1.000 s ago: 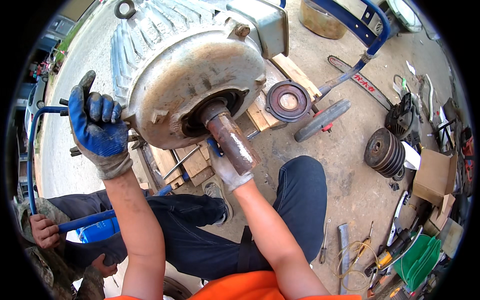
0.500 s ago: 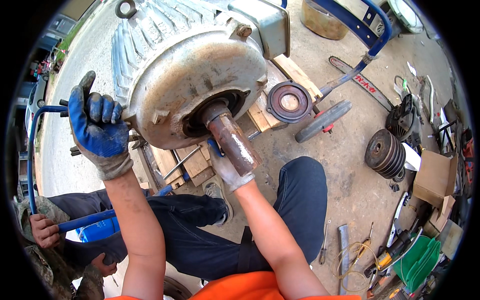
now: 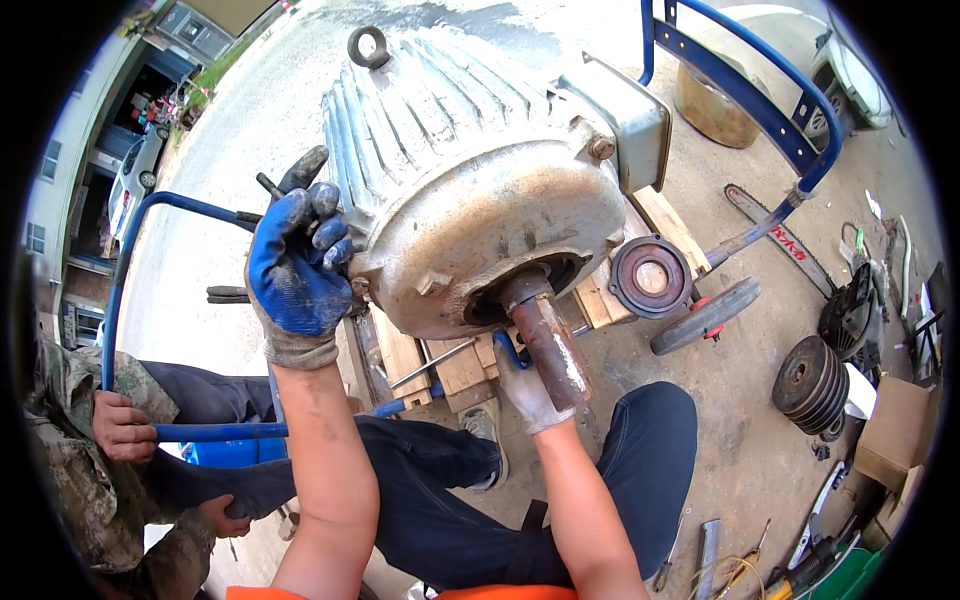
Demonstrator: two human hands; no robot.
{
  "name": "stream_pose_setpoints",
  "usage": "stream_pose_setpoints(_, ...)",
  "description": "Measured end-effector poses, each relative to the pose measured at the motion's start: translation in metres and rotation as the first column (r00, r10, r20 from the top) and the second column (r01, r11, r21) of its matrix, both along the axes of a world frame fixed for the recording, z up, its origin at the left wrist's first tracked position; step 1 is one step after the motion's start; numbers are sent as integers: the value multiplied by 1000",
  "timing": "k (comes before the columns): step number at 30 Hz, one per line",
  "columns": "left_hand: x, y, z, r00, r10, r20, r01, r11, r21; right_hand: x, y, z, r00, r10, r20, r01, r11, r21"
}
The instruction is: The person uses a screwdriver to pry and adjust a metal component on the shaft of a large electric motor. The person repeatedly inserts the tool into a gap and applies leverage to manipulate the part.
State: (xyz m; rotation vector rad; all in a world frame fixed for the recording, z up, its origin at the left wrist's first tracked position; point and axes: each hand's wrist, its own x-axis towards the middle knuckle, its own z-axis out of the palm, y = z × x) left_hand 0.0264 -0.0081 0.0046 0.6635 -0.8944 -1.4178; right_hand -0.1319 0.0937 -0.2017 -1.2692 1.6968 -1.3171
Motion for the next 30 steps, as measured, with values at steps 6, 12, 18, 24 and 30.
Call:
stream_pose_setpoints(6,8,-11,-1,988,-121,-92,122,993,-1,-2,-2,-1,987,-73,-143,44,979,-198)
stream_pose_setpoints(12,11,-12,-1,972,-178,-155,182,983,8,3,-3,-39,990,-46,-135,29,991,-130)
stream_pose_setpoints(18,15,-11,-1,984,-159,-81,160,987,12,2,-3,-22,995,7,-102,-21,991,-131)
stream_pose_setpoints(24,14,-14,-2,975,-164,-148,168,986,13,4,-8,-33,992,-3,-123,-16,987,-160)
stream_pose_setpoints(30,14,-14,-3,987,-150,-56,151,989,1,5,-11,-67,990,-4,-139,-19,986,-167)
